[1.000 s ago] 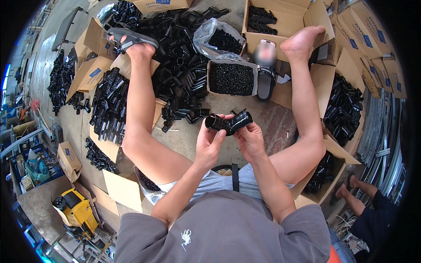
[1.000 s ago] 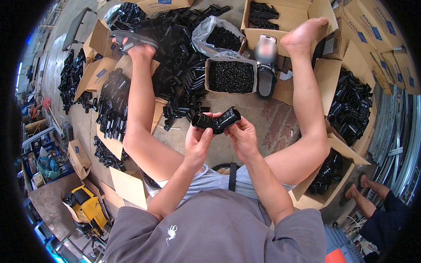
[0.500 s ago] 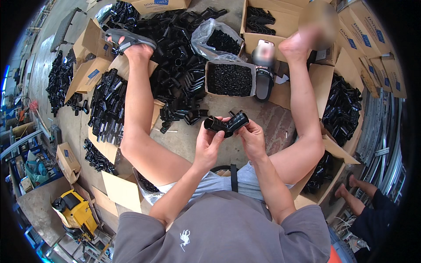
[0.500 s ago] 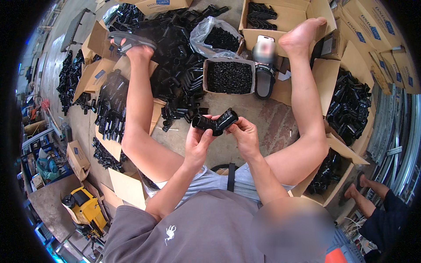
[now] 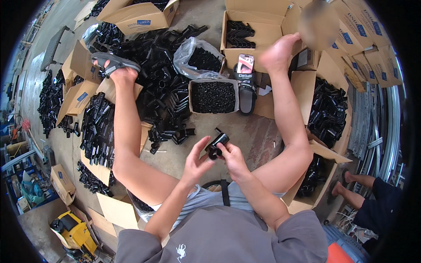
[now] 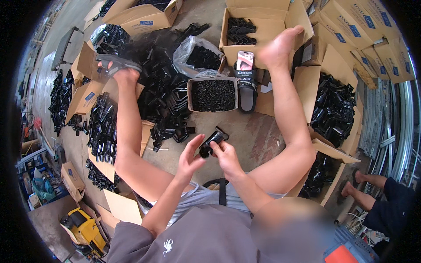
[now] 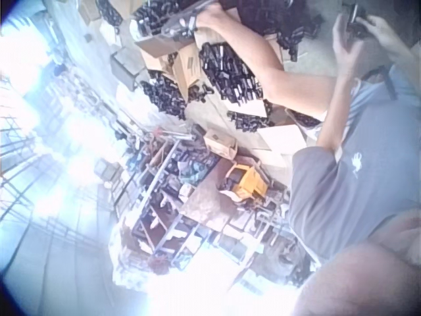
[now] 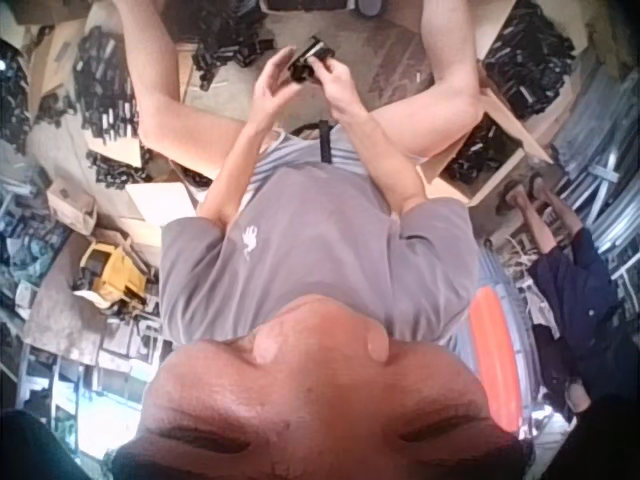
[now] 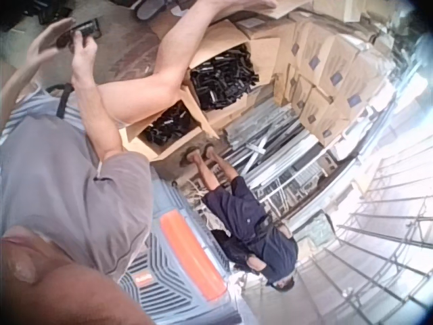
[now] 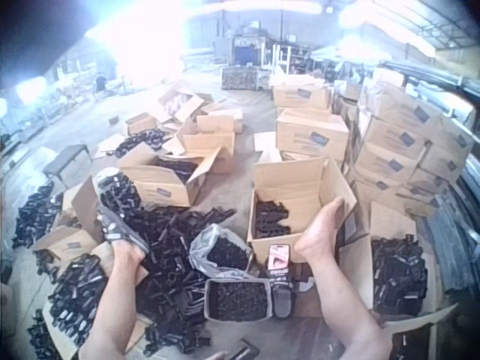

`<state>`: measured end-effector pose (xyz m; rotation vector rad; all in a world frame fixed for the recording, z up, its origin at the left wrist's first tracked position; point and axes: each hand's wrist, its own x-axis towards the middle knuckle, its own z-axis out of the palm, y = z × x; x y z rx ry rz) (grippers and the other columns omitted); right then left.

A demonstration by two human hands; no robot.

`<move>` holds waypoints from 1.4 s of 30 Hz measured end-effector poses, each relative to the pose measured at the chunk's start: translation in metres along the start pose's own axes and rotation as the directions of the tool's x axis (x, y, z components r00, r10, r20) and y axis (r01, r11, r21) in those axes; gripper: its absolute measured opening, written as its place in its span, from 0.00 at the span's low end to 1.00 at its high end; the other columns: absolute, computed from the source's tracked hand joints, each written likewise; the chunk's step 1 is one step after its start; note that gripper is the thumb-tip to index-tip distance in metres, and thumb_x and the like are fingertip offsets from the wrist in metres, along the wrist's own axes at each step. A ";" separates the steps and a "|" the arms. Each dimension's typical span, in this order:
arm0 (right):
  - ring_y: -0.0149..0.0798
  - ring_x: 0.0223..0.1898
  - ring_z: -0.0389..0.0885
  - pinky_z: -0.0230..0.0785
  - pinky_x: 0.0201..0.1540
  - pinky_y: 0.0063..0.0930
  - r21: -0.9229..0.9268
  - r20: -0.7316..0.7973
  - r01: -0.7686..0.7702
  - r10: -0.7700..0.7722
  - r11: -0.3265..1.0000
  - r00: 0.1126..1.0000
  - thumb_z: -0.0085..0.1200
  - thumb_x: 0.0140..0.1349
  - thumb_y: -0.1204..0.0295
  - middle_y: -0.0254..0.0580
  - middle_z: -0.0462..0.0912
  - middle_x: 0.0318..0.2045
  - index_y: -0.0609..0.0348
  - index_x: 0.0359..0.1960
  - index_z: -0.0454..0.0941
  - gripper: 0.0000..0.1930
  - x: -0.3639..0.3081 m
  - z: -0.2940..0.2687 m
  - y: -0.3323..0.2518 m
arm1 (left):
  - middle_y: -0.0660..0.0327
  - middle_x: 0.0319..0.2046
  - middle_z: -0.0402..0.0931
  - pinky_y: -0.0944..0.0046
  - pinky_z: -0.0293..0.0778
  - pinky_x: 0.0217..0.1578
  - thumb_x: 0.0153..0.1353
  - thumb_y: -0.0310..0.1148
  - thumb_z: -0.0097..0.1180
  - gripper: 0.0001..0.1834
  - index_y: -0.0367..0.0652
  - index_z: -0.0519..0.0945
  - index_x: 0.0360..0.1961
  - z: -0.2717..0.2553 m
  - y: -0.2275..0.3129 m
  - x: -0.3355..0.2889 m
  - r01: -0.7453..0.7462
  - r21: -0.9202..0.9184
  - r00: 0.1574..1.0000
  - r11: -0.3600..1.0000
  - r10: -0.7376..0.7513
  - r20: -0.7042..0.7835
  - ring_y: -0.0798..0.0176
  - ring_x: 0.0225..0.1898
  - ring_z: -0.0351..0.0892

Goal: The person sorts through black plastic components and small metal fasteners while sitting on the floor, picking up the pieces and placing them into different cardboard boxes.

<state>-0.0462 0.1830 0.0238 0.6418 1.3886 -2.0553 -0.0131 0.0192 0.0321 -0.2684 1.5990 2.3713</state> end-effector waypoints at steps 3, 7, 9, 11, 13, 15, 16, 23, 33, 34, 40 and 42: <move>0.25 0.40 0.78 0.71 0.44 0.24 -0.065 0.080 0.017 -0.012 0.998 0.997 0.59 0.73 0.67 0.31 0.85 0.40 0.61 0.49 0.83 0.11 0.009 -0.005 0.002 | 0.57 0.74 0.61 0.52 0.69 0.65 0.68 0.37 0.63 0.38 0.42 0.63 0.76 -0.021 -0.011 0.009 0.354 -0.617 0.916 0.703 -0.393 0.078 0.61 0.73 0.62; 0.31 0.42 0.81 0.73 0.47 0.26 -0.326 0.109 0.183 -0.155 0.928 0.982 0.64 0.67 0.72 0.39 0.83 0.43 0.66 0.48 0.84 0.11 0.028 0.002 0.012 | 0.63 0.59 0.79 0.64 0.76 0.54 0.75 0.45 0.57 0.28 0.43 0.73 0.70 -0.030 -0.013 0.026 0.493 -0.273 0.855 0.826 -0.518 -0.022 0.68 0.60 0.78; 0.35 0.43 0.82 0.75 0.48 0.27 -0.408 0.127 0.216 -0.179 0.887 0.976 0.66 0.64 0.73 0.44 0.81 0.45 0.66 0.48 0.85 0.12 0.034 0.006 0.011 | 0.65 0.50 0.84 0.68 0.80 0.47 0.77 0.44 0.54 0.23 0.42 0.77 0.66 -0.039 -0.020 0.028 0.450 -0.278 0.878 0.849 -0.478 -0.038 0.70 0.47 0.84; 0.36 0.44 0.82 0.75 0.47 0.28 -0.401 0.115 0.219 -0.188 0.890 0.975 0.66 0.65 0.73 0.43 0.81 0.44 0.65 0.47 0.86 0.12 0.038 0.014 0.008 | 0.64 0.48 0.84 0.68 0.83 0.45 0.77 0.43 0.52 0.21 0.42 0.78 0.63 -0.037 -0.013 0.029 0.414 -0.305 0.887 0.858 -0.455 -0.076 0.70 0.42 0.86; 0.34 0.43 0.82 0.77 0.44 0.28 -0.441 0.123 0.301 -0.276 0.846 0.953 0.68 0.63 0.73 0.41 0.81 0.43 0.66 0.47 0.86 0.13 0.043 0.017 0.010 | 0.63 0.47 0.84 0.67 0.84 0.47 0.77 0.41 0.53 0.19 0.42 0.78 0.62 -0.035 -0.014 0.030 0.357 -0.321 0.887 0.877 -0.426 -0.176 0.70 0.43 0.86; 0.31 0.41 0.82 0.77 0.42 0.26 -0.492 0.166 0.401 -0.368 0.773 0.915 0.68 0.63 0.74 0.39 0.80 0.44 0.67 0.46 0.85 0.12 0.054 0.014 0.019 | 0.63 0.45 0.84 0.66 0.84 0.47 0.77 0.39 0.53 0.18 0.42 0.78 0.61 -0.037 -0.019 0.031 0.293 -0.331 0.895 0.897 -0.379 -0.237 0.69 0.43 0.85; 0.32 0.41 0.82 0.78 0.42 0.26 -0.475 0.145 0.366 -0.340 0.800 0.929 0.69 0.62 0.74 0.40 0.80 0.43 0.67 0.46 0.85 0.13 0.056 0.017 0.020 | 0.64 0.44 0.84 0.67 0.83 0.45 0.77 0.39 0.54 0.17 0.42 0.78 0.60 -0.037 -0.020 0.031 0.270 -0.348 0.894 0.898 -0.368 -0.257 0.70 0.42 0.85; 0.32 0.40 0.83 0.78 0.35 0.26 -0.532 0.158 0.334 -0.297 0.778 0.942 0.75 0.55 0.72 0.41 0.83 0.38 0.66 0.41 0.83 0.16 0.080 0.024 0.016 | 0.64 0.44 0.83 0.67 0.82 0.46 0.77 0.40 0.53 0.15 0.44 0.77 0.57 -0.060 -0.026 0.041 0.324 -0.461 0.885 0.826 -0.438 -0.161 0.69 0.42 0.84; 0.31 0.44 0.83 0.77 0.50 0.28 -0.567 0.451 0.075 0.233 0.820 0.861 0.72 0.58 0.75 0.36 0.85 0.42 0.59 0.52 0.79 0.20 0.125 0.014 -0.032 | 0.66 0.43 0.81 0.67 0.78 0.44 0.75 0.39 0.57 0.11 0.49 0.77 0.53 -0.081 -0.009 0.048 0.392 -0.552 0.887 0.736 -0.461 0.016 0.70 0.42 0.83; 0.31 0.44 0.84 0.77 0.50 0.29 -0.542 0.483 0.080 0.233 0.836 0.844 0.71 0.59 0.73 0.36 0.85 0.42 0.60 0.53 0.79 0.21 0.131 0.016 -0.050 | 0.67 0.43 0.82 0.64 0.78 0.46 0.74 0.39 0.58 0.11 0.49 0.77 0.53 -0.080 -0.015 0.049 0.390 -0.585 0.887 0.711 -0.462 0.029 0.70 0.44 0.82; 0.54 0.49 0.86 0.79 0.51 0.45 -0.987 -0.023 0.041 -0.381 0.158 0.924 0.66 0.61 0.69 0.52 0.86 0.46 0.60 0.50 0.82 0.17 0.215 -0.012 -0.049 | 0.62 0.48 0.83 0.62 0.78 0.52 0.74 0.41 0.59 0.14 0.51 0.75 0.55 -0.074 -0.024 0.055 0.312 -0.673 0.868 0.670 -0.489 -0.084 0.70 0.47 0.81; 0.60 0.48 0.85 0.79 0.51 0.52 -0.996 0.030 -0.013 -0.446 -0.092 0.894 0.63 0.59 0.73 0.54 0.86 0.44 0.61 0.42 0.84 0.10 0.217 -0.008 -0.037 | 0.62 0.49 0.83 0.62 0.78 0.52 0.74 0.41 0.59 0.14 0.51 0.75 0.55 -0.076 -0.028 0.053 0.331 -0.655 0.871 0.679 -0.487 -0.065 0.69 0.48 0.81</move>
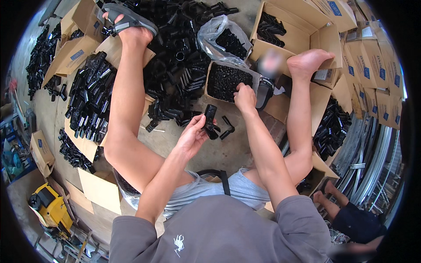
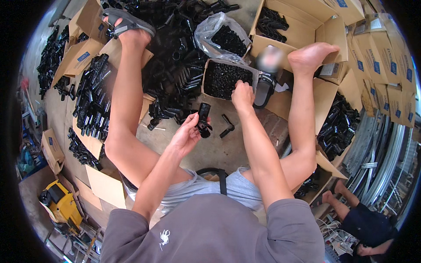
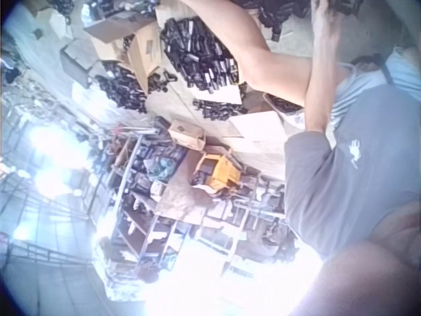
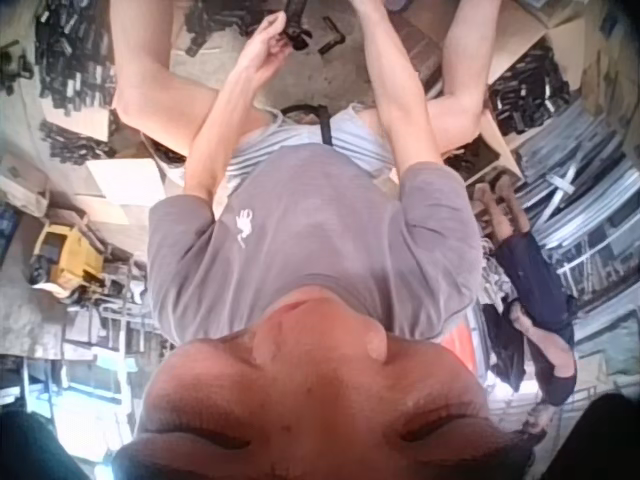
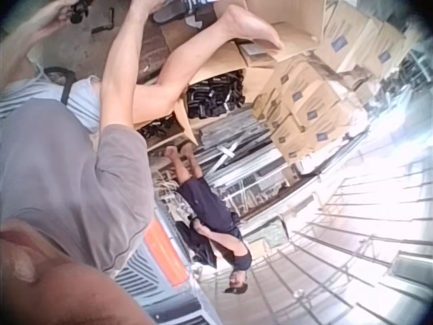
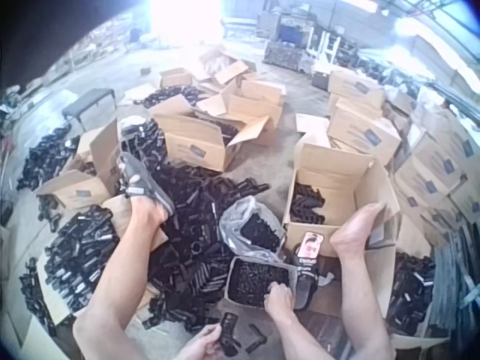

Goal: The person sorts through black plastic components and small metal fasteners while sitting on the floor, picking up the pieces and placing them into different cardboard boxes.

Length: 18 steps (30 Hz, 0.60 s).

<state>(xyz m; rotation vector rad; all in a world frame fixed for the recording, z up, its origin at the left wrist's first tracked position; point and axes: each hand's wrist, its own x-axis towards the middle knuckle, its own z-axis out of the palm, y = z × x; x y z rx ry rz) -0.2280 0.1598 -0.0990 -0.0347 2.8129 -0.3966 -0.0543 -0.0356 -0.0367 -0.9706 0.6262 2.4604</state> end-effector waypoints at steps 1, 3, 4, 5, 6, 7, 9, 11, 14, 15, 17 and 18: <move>0.60 0.49 0.85 0.79 0.52 0.52 -0.019 0.021 0.004 -0.003 1.000 1.000 0.63 0.59 0.74 0.55 0.86 0.44 0.61 0.42 0.83 0.10 0.003 0.003 0.002 | 0.61 0.49 0.83 0.62 0.78 0.52 0.74 0.42 0.59 0.14 0.51 0.75 0.56 0.003 0.003 -0.001 0.007 0.017 1.000 1.000 -0.007 0.013 0.69 0.48 0.81; 0.60 0.49 0.85 0.79 0.52 0.53 -0.058 0.060 0.004 -0.001 0.998 0.998 0.62 0.59 0.74 0.56 0.85 0.44 0.62 0.40 0.83 0.09 0.007 0.009 0.010 | 0.60 0.48 0.83 0.67 0.79 0.48 0.75 0.40 0.57 0.14 0.49 0.75 0.56 0.014 0.002 -0.003 0.006 0.008 1.000 1.000 -0.006 -0.018 0.71 0.43 0.81; 0.60 0.49 0.85 0.79 0.52 0.53 -0.016 0.088 -0.018 0.019 1.000 0.996 0.61 0.59 0.75 0.58 0.85 0.44 0.63 0.41 0.83 0.09 0.008 0.009 0.011 | 0.60 0.47 0.83 0.70 0.79 0.46 0.76 0.39 0.56 0.14 0.48 0.75 0.57 0.020 -0.001 -0.004 0.008 -0.003 1.000 1.000 -0.008 -0.028 0.72 0.41 0.81; 0.61 0.49 0.85 0.79 0.52 0.53 -0.020 0.132 -0.038 0.040 0.999 0.990 0.61 0.61 0.73 0.58 0.85 0.44 0.63 0.41 0.83 0.09 0.009 0.010 0.012 | 0.60 0.48 0.83 0.67 0.78 0.47 0.75 0.39 0.57 0.14 0.49 0.75 0.57 0.017 -0.005 -0.001 -0.014 -0.001 1.000 1.000 0.013 -0.024 0.71 0.43 0.81; 0.61 0.49 0.85 0.79 0.52 0.53 0.011 0.100 -0.023 0.022 1.000 0.995 0.61 0.62 0.72 0.59 0.85 0.44 0.63 0.41 0.83 0.09 0.007 0.011 0.013 | 0.60 0.49 0.83 0.65 0.78 0.49 0.74 0.39 0.59 0.15 0.50 0.75 0.57 0.007 -0.009 0.003 -0.034 0.002 0.999 0.999 0.034 -0.019 0.70 0.45 0.81; 0.62 0.48 0.85 0.79 0.51 0.54 0.041 0.068 -0.007 0.004 0.999 0.998 0.61 0.63 0.71 0.60 0.85 0.44 0.64 0.41 0.83 0.09 0.004 0.014 0.015 | 0.61 0.50 0.82 0.62 0.78 0.50 0.72 0.39 0.61 0.16 0.51 0.75 0.57 0.005 -0.009 0.004 -0.055 0.004 0.998 0.999 0.055 -0.014 0.68 0.47 0.81; 0.60 0.44 0.86 0.79 0.46 0.53 0.181 -0.092 0.018 -0.002 0.983 0.996 0.61 0.64 0.70 0.58 0.87 0.39 0.64 0.40 0.82 0.09 -0.002 0.016 0.024 | 0.60 0.49 0.82 0.63 0.78 0.49 0.72 0.35 0.62 0.15 0.50 0.76 0.57 0.005 -0.016 0.005 -0.125 0.085 0.991 0.989 0.128 -0.035 0.68 0.48 0.82; 0.58 0.41 0.87 0.78 0.43 0.50 0.426 -0.149 0.032 0.035 0.904 0.988 0.62 0.64 0.71 0.57 0.87 0.35 0.65 0.38 0.81 0.08 -0.026 -0.010 -0.003 | 0.59 0.48 0.82 0.62 0.79 0.50 0.73 0.34 0.59 0.15 0.48 0.75 0.58 -0.011 -0.020 0.009 -0.233 0.188 0.964 0.954 0.251 -0.082 0.66 0.49 0.83; 0.42 0.36 0.89 0.78 0.41 0.36 0.751 -0.004 -0.038 0.063 0.659 0.998 0.62 0.64 0.72 0.49 0.89 0.33 0.64 0.42 0.83 0.09 -0.080 -0.041 -0.021 | 0.62 0.48 0.82 0.66 0.77 0.49 0.72 0.30 0.62 0.16 0.47 0.77 0.58 -0.002 -0.022 0.005 -0.332 0.243 0.919 0.911 0.371 -0.136 0.70 0.49 0.81; 0.38 0.36 0.89 0.78 0.42 0.33 0.810 0.029 -0.060 0.062 0.584 0.998 0.62 0.64 0.73 0.47 0.90 0.33 0.64 0.44 0.83 0.10 -0.098 -0.047 -0.025 | 0.64 0.48 0.83 0.67 0.76 0.48 0.71 0.29 0.62 0.15 0.46 0.77 0.57 0.002 -0.022 0.005 -0.376 0.251 0.901 0.892 0.415 -0.123 0.72 0.48 0.80; 0.31 0.37 0.88 0.78 0.42 0.28 0.892 0.149 -0.125 -0.022 0.434 0.989 0.62 0.65 0.72 0.44 0.91 0.36 0.64 0.46 0.84 0.11 -0.125 -0.040 -0.028 | 0.62 0.50 0.82 0.70 0.75 0.49 0.71 0.27 0.62 0.16 0.42 0.76 0.58 0.004 -0.023 0.005 -0.434 0.264 0.876 0.861 0.472 -0.098 0.73 0.49 0.79; 0.29 0.36 0.87 0.78 0.41 0.27 0.887 0.171 -0.146 -0.018 0.439 0.985 0.63 0.65 0.72 0.43 0.90 0.35 0.65 0.44 0.85 0.11 -0.137 -0.038 -0.033 | 0.61 0.51 0.81 0.70 0.75 0.50 0.71 0.26 0.62 0.16 0.40 0.76 0.58 0.004 -0.023 0.004 -0.460 0.275 0.864 0.844 0.497 -0.082 0.73 0.49 0.79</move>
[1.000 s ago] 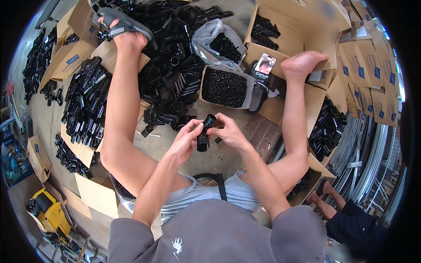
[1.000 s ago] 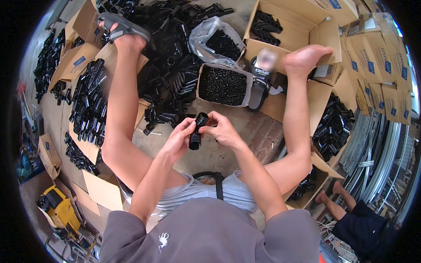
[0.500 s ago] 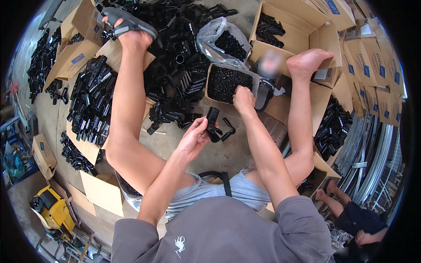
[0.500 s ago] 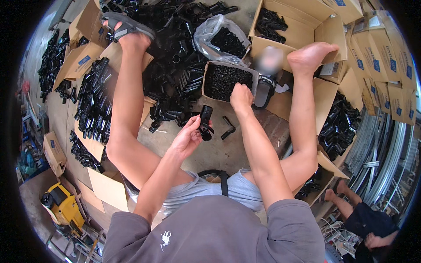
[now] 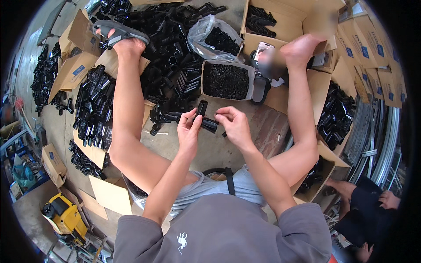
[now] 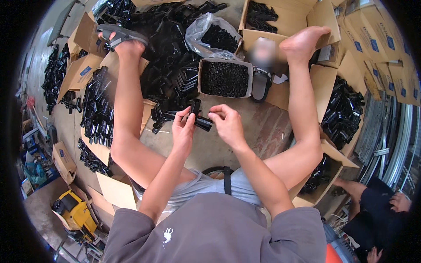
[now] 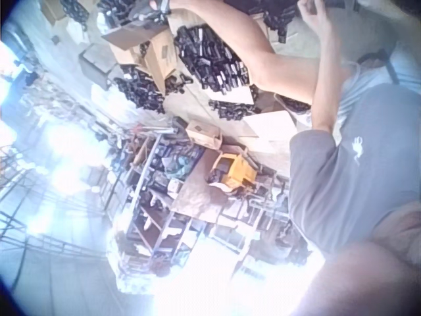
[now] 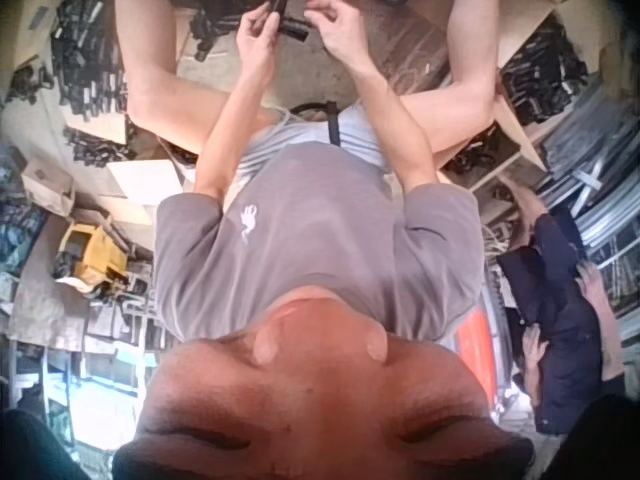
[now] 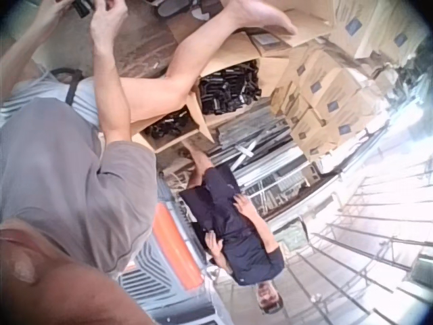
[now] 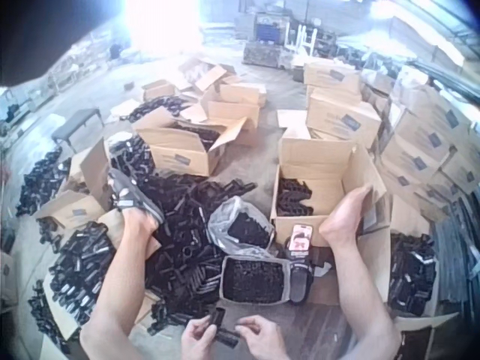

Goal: The person sorts through black plastic components and small metal fasteners while sitting on the floor, picking up the pieces and placing them into different cardboard boxes.

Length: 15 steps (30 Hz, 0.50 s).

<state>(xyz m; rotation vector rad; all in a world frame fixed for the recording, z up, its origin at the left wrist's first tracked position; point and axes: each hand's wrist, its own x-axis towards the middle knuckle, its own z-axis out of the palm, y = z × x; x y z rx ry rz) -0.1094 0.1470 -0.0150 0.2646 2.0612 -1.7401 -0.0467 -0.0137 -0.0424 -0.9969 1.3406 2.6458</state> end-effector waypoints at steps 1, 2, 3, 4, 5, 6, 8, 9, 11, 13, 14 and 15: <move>0.28 0.36 0.86 0.77 0.41 0.25 -0.012 0.004 -0.013 0.013 1.000 1.000 0.63 0.65 0.73 0.41 0.90 0.35 0.66 0.44 0.86 0.10 -0.006 0.004 -0.004 | 0.61 0.52 0.81 0.70 0.75 0.51 0.71 0.25 0.62 0.17 0.39 0.76 0.58 0.002 0.001 0.000 -0.035 0.005 0.999 0.999 0.035 0.012 0.73 0.49 0.78; 0.27 0.36 0.84 0.76 0.40 0.23 -0.024 0.008 -0.026 0.026 0.999 1.000 0.63 0.66 0.74 0.40 0.89 0.35 0.67 0.44 0.86 0.09 -0.010 0.007 -0.008 | 0.60 0.53 0.80 0.71 0.75 0.51 0.71 0.24 0.61 0.17 0.37 0.75 0.58 0.003 0.002 -0.002 -0.069 0.010 0.997 0.998 0.069 0.026 0.73 0.50 0.78; 0.25 0.36 0.83 0.75 0.40 0.22 -0.036 0.010 -0.038 0.039 0.999 0.999 0.63 0.66 0.75 0.38 0.89 0.34 0.68 0.44 0.86 0.09 -0.013 0.009 -0.010 | 0.60 0.53 0.80 0.71 0.74 0.52 0.70 0.24 0.62 0.17 0.37 0.75 0.58 0.004 0.002 -0.004 -0.101 0.042 0.995 0.994 0.099 0.028 0.73 0.50 0.78; 0.25 0.35 0.83 0.75 0.39 0.22 -0.011 -0.003 -0.033 0.033 0.999 0.999 0.64 0.66 0.75 0.37 0.89 0.33 0.68 0.43 0.87 0.08 -0.013 0.010 -0.009 | 0.59 0.53 0.80 0.71 0.74 0.52 0.70 0.24 0.62 0.17 0.37 0.76 0.58 0.006 0.002 -0.005 -0.134 0.071 0.991 0.988 0.132 0.035 0.72 0.51 0.78; 0.25 0.35 0.83 0.75 0.39 0.22 0.017 0.019 -0.057 0.057 0.998 0.998 0.64 0.66 0.75 0.37 0.89 0.33 0.67 0.43 0.87 0.09 -0.013 0.010 -0.007 | 0.59 0.54 0.80 0.71 0.74 0.53 0.70 0.23 0.62 0.17 0.36 0.76 0.57 0.008 0.003 -0.007 -0.167 0.100 0.986 0.981 0.164 0.045 0.72 0.51 0.78; 0.25 0.35 0.83 0.75 0.38 0.22 0.045 0.041 -0.081 0.079 0.996 0.996 0.64 0.66 0.74 0.37 0.89 0.34 0.67 0.43 0.87 0.09 -0.013 0.009 -0.005 | 0.58 0.54 0.80 0.71 0.74 0.53 0.69 0.23 0.62 0.17 0.36 0.76 0.57 0.010 0.002 -0.009 -0.194 0.144 0.981 0.970 0.188 0.051 0.72 0.52 0.78; 0.26 0.34 0.83 0.75 0.38 0.24 0.101 0.060 -0.107 0.102 0.989 0.993 0.64 0.65 0.74 0.38 0.89 0.33 0.67 0.42 0.88 0.09 -0.010 0.007 -0.002 | 0.58 0.55 0.79 0.70 0.73 0.54 0.69 0.22 0.63 0.16 0.36 0.76 0.55 0.016 0.000 -0.013 -0.254 0.225 0.967 0.941 0.244 0.072 0.71 0.53 0.77; 0.26 0.33 0.83 0.75 0.38 0.25 0.132 0.053 -0.113 0.107 0.985 0.993 0.65 0.64 0.73 0.39 0.89 0.32 0.67 0.41 0.88 0.09 -0.011 0.006 0.001 | 0.57 0.56 0.79 0.70 0.73 0.55 0.68 0.21 0.63 0.15 0.35 0.77 0.54 0.019 -0.002 -0.015 -0.277 0.264 0.960 0.924 0.260 0.100 0.70 0.55 0.77; 0.27 0.33 0.83 0.75 0.37 0.27 0.202 0.052 -0.104 0.095 0.974 0.994 0.64 0.64 0.73 0.41 0.89 0.30 0.68 0.39 0.88 0.08 -0.011 0.007 0.005 | 0.56 0.56 0.79 0.69 0.73 0.56 0.68 0.20 0.62 0.15 0.33 0.77 0.54 0.024 -0.007 -0.016 -0.284 0.258 0.958 0.924 0.282 0.046 0.69 0.55 0.77; 0.28 0.34 0.84 0.75 0.39 0.29 0.019 0.043 -0.056 0.056 0.998 0.998 0.62 0.65 0.74 0.42 0.89 0.31 0.68 0.39 0.87 0.08 -0.017 0.009 0.002 | 0.56 0.55 0.79 0.68 0.73 0.57 0.68 0.19 0.61 0.15 0.32 0.76 0.55 0.022 -0.007 -0.022 -0.276 0.293 0.959 0.915 0.280 0.027 0.68 0.55 0.77; 0.29 0.34 0.84 0.75 0.40 0.29 -0.027 0.000 -0.010 0.010 1.000 1.000 0.61 0.65 0.74 0.43 0.89 0.31 0.69 0.39 0.87 0.09 -0.019 0.015 0.003 | 0.56 0.54 0.79 0.68 0.73 0.57 0.68 0.19 0.61 0.15 0.32 0.77 0.55 0.018 -0.008 -0.024 -0.284 0.299 0.956 0.911 0.293 0.016 0.68 0.55 0.77; 0.29 0.35 0.84 0.75 0.40 0.30 -0.074 -0.051 0.021 -0.025 0.997 0.998 0.61 0.66 0.74 0.43 0.90 0.31 0.69 0.40 0.87 0.09 -0.021 0.017 0.004 | 0.56 0.54 0.80 0.68 0.73 0.57 0.68 0.19 0.61 0.15 0.32 0.77 0.55 0.018 -0.011 -0.026 -0.279 0.305 0.957 0.911 0.291 0.007 0.68 0.54 0.77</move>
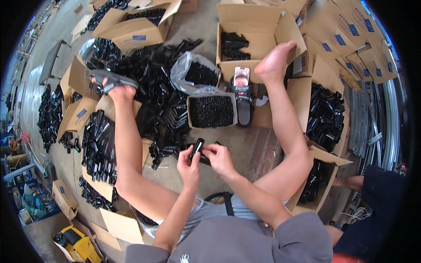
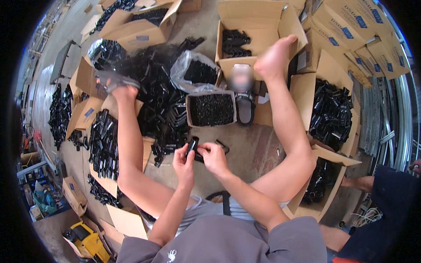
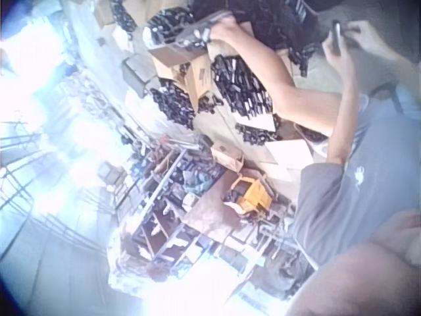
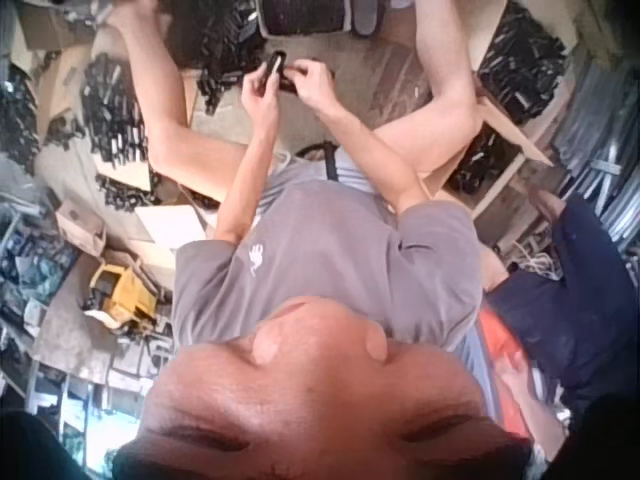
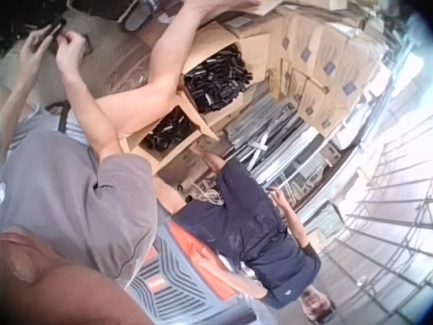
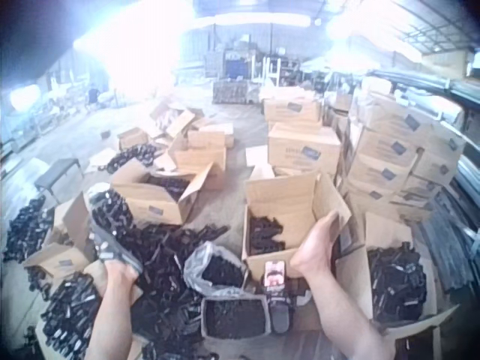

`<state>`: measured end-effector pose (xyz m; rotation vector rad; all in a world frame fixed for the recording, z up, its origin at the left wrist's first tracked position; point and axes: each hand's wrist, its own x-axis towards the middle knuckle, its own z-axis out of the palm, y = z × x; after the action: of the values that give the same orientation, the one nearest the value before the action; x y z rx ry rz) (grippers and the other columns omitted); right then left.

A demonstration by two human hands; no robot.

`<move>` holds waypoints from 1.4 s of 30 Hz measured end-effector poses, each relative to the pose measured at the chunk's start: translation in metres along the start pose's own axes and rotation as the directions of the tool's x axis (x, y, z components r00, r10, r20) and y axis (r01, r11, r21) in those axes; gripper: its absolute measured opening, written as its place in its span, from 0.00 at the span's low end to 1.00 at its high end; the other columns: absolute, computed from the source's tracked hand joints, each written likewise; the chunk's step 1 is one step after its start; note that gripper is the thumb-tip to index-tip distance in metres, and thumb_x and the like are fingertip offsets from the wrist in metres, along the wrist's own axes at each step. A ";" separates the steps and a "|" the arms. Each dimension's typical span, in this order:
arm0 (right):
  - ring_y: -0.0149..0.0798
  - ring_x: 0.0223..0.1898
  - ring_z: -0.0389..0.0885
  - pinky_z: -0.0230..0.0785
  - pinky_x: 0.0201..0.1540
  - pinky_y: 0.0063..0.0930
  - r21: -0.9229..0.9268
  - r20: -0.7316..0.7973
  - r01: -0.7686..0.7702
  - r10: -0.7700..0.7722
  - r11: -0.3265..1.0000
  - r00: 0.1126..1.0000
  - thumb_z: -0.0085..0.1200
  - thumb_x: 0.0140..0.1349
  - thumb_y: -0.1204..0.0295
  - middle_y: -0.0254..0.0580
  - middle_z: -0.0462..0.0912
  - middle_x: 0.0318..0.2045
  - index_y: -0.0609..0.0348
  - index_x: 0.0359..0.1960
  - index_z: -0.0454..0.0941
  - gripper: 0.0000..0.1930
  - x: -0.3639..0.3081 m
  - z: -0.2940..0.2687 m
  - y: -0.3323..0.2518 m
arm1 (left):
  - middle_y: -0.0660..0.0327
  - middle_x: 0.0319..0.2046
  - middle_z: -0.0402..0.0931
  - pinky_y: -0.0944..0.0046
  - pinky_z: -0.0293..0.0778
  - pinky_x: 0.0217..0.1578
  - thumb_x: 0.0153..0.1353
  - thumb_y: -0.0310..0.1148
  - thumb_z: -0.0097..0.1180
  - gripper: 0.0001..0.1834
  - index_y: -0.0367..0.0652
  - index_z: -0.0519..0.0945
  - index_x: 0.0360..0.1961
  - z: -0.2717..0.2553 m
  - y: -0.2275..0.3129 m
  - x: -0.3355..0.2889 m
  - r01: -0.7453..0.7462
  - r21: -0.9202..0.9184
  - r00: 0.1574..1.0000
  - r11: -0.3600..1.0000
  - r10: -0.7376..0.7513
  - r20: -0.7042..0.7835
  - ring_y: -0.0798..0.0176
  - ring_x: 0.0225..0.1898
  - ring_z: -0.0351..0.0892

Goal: The person sorts through black plastic components and small metal fasteners while sitting on the floor, picking up the pieces and placing them into different cardboard boxes.

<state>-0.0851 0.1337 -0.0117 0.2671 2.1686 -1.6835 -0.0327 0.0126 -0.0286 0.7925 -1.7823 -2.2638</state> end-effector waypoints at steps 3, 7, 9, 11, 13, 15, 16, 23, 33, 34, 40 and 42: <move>0.31 0.37 0.85 0.75 0.43 0.30 0.187 -0.038 -0.138 0.147 0.973 0.988 0.61 0.67 0.73 0.44 0.90 0.35 0.68 0.43 0.87 0.10 -0.001 -0.010 0.004 | 0.56 0.52 0.80 0.68 0.73 0.56 0.67 0.19 0.63 0.14 0.32 0.77 0.53 0.022 0.006 -0.005 -0.050 -0.026 0.997 0.998 0.051 0.050 0.68 0.53 0.78; 0.30 0.39 0.84 0.75 0.45 0.29 0.297 -0.042 -0.192 0.214 0.935 0.976 0.59 0.69 0.73 0.44 0.90 0.38 0.68 0.45 0.87 0.11 -0.003 -0.008 0.013 | 0.56 0.52 0.80 0.69 0.73 0.55 0.68 0.20 0.63 0.12 0.33 0.77 0.51 0.030 0.008 -0.003 -0.017 -0.022 0.999 1.000 0.018 0.045 0.69 0.53 0.78; 0.29 0.39 0.84 0.75 0.45 0.28 0.317 -0.055 -0.193 0.221 0.929 0.974 0.59 0.70 0.73 0.43 0.90 0.38 0.69 0.46 0.87 0.11 -0.004 -0.006 0.014 | 0.57 0.51 0.80 0.69 0.74 0.54 0.68 0.20 0.63 0.12 0.33 0.77 0.51 0.032 0.009 -0.004 -0.017 -0.027 0.999 0.999 0.018 0.043 0.69 0.52 0.78; 0.29 0.39 0.83 0.75 0.45 0.28 0.353 -0.069 -0.211 0.250 0.912 0.966 0.58 0.70 0.73 0.43 0.90 0.38 0.69 0.46 0.86 0.11 -0.003 -0.005 0.014 | 0.57 0.51 0.80 0.70 0.75 0.54 0.68 0.20 0.63 0.12 0.33 0.77 0.51 0.033 0.008 -0.005 -0.024 -0.016 0.999 1.000 0.024 0.043 0.70 0.52 0.78; 0.29 0.39 0.83 0.75 0.45 0.28 0.368 -0.087 -0.214 0.263 0.905 0.961 0.58 0.70 0.72 0.43 0.90 0.38 0.69 0.46 0.86 0.12 -0.005 -0.004 0.012 | 0.57 0.50 0.80 0.70 0.75 0.53 0.68 0.20 0.63 0.12 0.33 0.77 0.51 0.035 0.006 -0.006 -0.039 0.003 0.998 0.999 0.039 0.050 0.70 0.51 0.79; 0.29 0.38 0.83 0.74 0.44 0.28 0.369 -0.112 -0.196 0.253 0.908 0.961 0.58 0.71 0.72 0.43 0.90 0.38 0.70 0.46 0.86 0.12 -0.007 -0.002 0.011 | 0.58 0.50 0.80 0.70 0.75 0.53 0.68 0.20 0.62 0.12 0.33 0.78 0.51 0.037 0.005 -0.005 -0.038 -0.010 0.999 0.999 0.038 0.037 0.70 0.50 0.79; 0.29 0.38 0.83 0.74 0.44 0.28 0.381 -0.122 -0.190 0.253 0.905 0.960 0.58 0.71 0.71 0.43 0.90 0.38 0.70 0.46 0.86 0.12 -0.007 -0.001 0.012 | 0.58 0.50 0.80 0.70 0.75 0.53 0.68 0.20 0.62 0.12 0.33 0.78 0.51 0.038 0.005 -0.005 -0.037 -0.016 0.999 0.999 0.037 0.031 0.70 0.50 0.79; 0.29 0.38 0.83 0.74 0.43 0.28 0.373 -0.157 -0.162 0.235 0.913 0.959 0.59 0.71 0.70 0.44 0.90 0.38 0.70 0.46 0.86 0.13 -0.005 0.002 0.019 | 0.58 0.50 0.80 0.71 0.75 0.52 0.68 0.20 0.62 0.13 0.33 0.77 0.52 0.039 0.005 -0.007 -0.037 -0.008 0.999 0.999 0.037 0.024 0.71 0.50 0.79; 0.26 0.41 0.81 0.73 0.46 0.24 0.280 -0.142 -0.133 0.178 0.951 0.974 0.57 0.72 0.73 0.37 0.87 0.39 0.69 0.47 0.85 0.11 -0.006 0.001 0.020 | 0.58 0.53 0.80 0.71 0.74 0.52 0.70 0.21 0.60 0.14 0.35 0.76 0.55 0.035 0.000 -0.006 0.043 -0.051 0.999 0.998 -0.042 0.024 0.72 0.51 0.78; 0.27 0.40 0.82 0.74 0.46 0.25 0.310 -0.153 -0.141 0.196 0.940 0.969 0.58 0.71 0.73 0.39 0.88 0.38 0.70 0.46 0.85 0.11 -0.007 0.002 0.018 | 0.59 0.51 0.80 0.71 0.75 0.52 0.69 0.21 0.61 0.14 0.35 0.76 0.54 0.035 0.000 -0.005 0.035 -0.050 0.999 0.998 -0.034 0.013 0.72 0.51 0.78; 0.29 0.40 0.84 0.75 0.44 0.27 0.457 -0.181 -0.175 0.284 0.872 0.942 0.60 0.69 0.73 0.44 0.90 0.39 0.71 0.44 0.86 0.11 -0.008 0.002 0.007 | 0.59 0.50 0.80 0.70 0.75 0.52 0.68 0.21 0.63 0.14 0.35 0.77 0.53 0.036 -0.002 -0.002 0.045 -0.040 0.999 0.998 -0.044 0.024 0.70 0.51 0.78; 0.29 0.40 0.84 0.75 0.45 0.27 0.453 -0.177 -0.161 0.265 0.877 0.948 0.60 0.69 0.73 0.44 0.89 0.39 0.71 0.45 0.87 0.11 -0.012 0.002 -0.001 | 0.59 0.51 0.80 0.70 0.75 0.52 0.68 0.21 0.63 0.14 0.35 0.77 0.53 0.036 -0.006 0.000 0.040 -0.051 0.999 0.998 -0.040 0.001 0.70 0.51 0.78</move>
<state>-0.0741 0.1322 -0.0066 0.8384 1.7967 -2.0691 -0.0493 0.0450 -0.0290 0.8264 -1.7162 -2.3243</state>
